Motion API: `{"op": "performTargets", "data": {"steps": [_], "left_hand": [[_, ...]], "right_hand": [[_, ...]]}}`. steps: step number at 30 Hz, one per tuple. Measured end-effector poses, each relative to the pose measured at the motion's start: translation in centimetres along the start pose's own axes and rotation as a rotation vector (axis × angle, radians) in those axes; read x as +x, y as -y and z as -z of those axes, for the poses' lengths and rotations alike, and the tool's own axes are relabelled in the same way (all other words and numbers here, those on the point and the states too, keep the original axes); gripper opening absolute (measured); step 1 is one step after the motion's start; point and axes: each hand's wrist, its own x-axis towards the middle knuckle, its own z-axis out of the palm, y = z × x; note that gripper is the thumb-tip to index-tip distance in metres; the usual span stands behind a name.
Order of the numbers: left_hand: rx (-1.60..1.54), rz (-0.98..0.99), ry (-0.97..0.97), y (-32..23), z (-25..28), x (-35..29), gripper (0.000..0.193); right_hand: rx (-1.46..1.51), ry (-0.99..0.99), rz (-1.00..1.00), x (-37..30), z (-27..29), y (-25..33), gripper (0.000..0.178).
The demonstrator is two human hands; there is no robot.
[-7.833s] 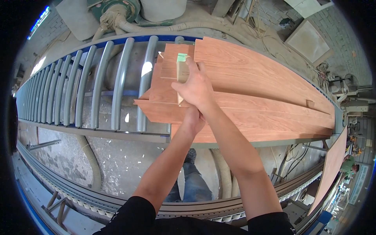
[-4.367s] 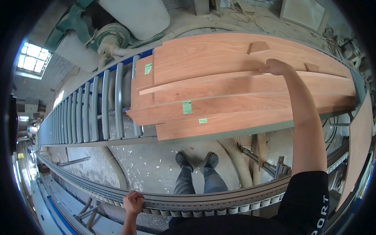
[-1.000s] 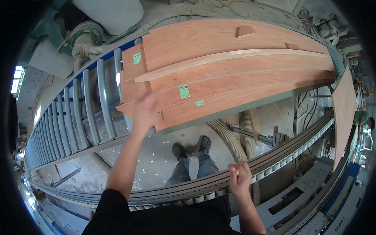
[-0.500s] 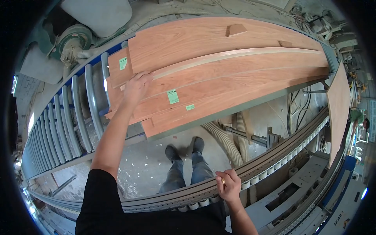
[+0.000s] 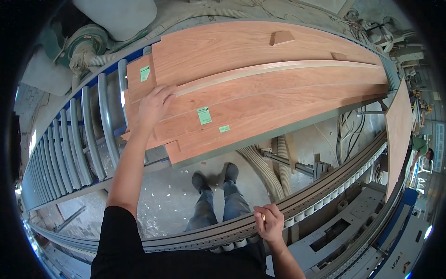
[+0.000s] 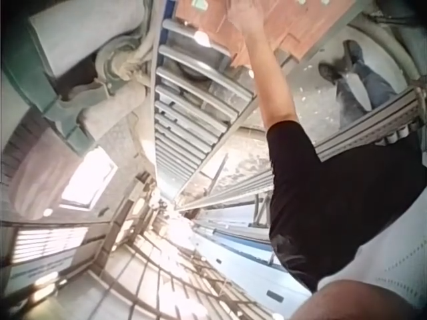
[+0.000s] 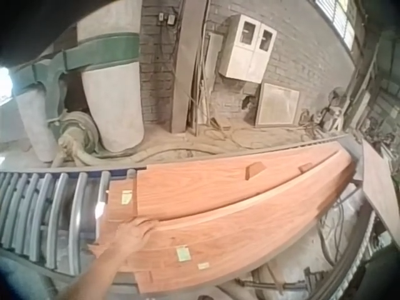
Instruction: Organizing, sanding, and preparing wooden panels on a factory conveyor and workbench.
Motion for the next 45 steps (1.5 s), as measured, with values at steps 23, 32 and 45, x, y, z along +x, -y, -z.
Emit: {"op": "performTargets", "data": {"steps": [23, 32, 45], "left_hand": [[0.069, -0.074, 0.001, 0.2, -0.1, -1.1, 0.020], [-0.026, 0.132, 0.122, 0.1, 1.3, 0.1, 0.026], [-1.267, 1.079, -0.323, 5.1, 0.1, -5.4, 0.027]], "right_hand": [[-0.004, 0.049, -0.044, 0.4, 0.0, 0.1, 0.008], [0.006, 0.050, 0.009, 0.8, 0.1, 0.2, 0.008], [0.038, 0.040, -0.020, 0.2, -0.1, 0.4, 0.007]]}}
